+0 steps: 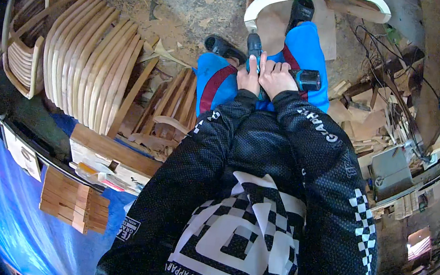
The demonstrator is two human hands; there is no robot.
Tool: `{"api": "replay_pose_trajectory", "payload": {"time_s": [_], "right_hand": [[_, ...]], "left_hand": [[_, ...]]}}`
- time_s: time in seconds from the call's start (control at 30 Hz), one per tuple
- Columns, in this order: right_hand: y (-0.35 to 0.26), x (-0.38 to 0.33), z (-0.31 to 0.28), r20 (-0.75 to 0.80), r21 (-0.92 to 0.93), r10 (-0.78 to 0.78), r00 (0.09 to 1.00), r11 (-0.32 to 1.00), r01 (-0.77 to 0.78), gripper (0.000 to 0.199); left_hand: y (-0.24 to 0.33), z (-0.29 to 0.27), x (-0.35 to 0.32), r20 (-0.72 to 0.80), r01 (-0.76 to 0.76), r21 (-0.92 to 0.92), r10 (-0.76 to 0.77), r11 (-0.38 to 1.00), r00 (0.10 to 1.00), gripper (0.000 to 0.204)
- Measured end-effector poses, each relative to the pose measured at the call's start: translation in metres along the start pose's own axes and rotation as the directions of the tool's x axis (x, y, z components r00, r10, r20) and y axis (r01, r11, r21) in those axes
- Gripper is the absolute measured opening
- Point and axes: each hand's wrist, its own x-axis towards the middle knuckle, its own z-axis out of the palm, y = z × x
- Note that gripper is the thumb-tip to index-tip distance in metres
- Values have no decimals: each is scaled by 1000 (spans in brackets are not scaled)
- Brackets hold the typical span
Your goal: The person assembles a wooden chair backrest by drilling into the wooden frame with a power drill, picking up screws from a workbench, and driving the screws into the frame using the power drill.
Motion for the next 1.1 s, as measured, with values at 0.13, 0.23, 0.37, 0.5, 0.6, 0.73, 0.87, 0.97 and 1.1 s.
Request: {"api": "replay_pose_trajectory", "payload": {"time_s": [0.13, 0.23, 0.37, 0.5, 0.6, 0.73, 0.87, 0.97, 1.1], "right_hand": [[-13, 15, -14, 80, 44, 56, 995, 997, -59, 50], [-11, 27, -19, 85, 54, 52, 995, 997, -57, 47], [-4, 31, -29, 1, 115, 43, 999, 992, -43, 44], [1, 36, -38, 101, 166, 51, 994, 984, -67, 37], [15, 43, -57, 211, 333, -44, 977, 943, -29, 25], [25, 40, -61, 272, 302, -91, 958, 953, 5, 25], [48, 45, -59, 243, 366, -208, 948, 924, 109, 28], [60, 42, -46, 195, 393, -258, 946, 904, 165, 28], [76, 45, -30, 115, 468, -289, 950, 859, 205, 17]], "left_hand": [[3, -18, 14, 50, 37, 118, -43, 992, 998, 69], [21, -26, 19, 44, -1, 120, -5, 993, 999, 71], [29, -32, 24, 50, 20, 276, -35, 961, 998, 73], [55, -42, 17, 64, 168, 288, -194, 943, 979, 78], [65, -44, 18, 16, 234, 342, -255, 910, 967, 90], [72, -37, 12, -5, 308, 372, -329, 876, 944, 82], [83, -26, 8, -94, 340, 321, -327, 884, 940, 82], [88, -14, 3, -166, 375, 335, -337, 865, 927, 80], [91, 0, 4, -263, 381, 371, -297, 847, 918, 76]]}}
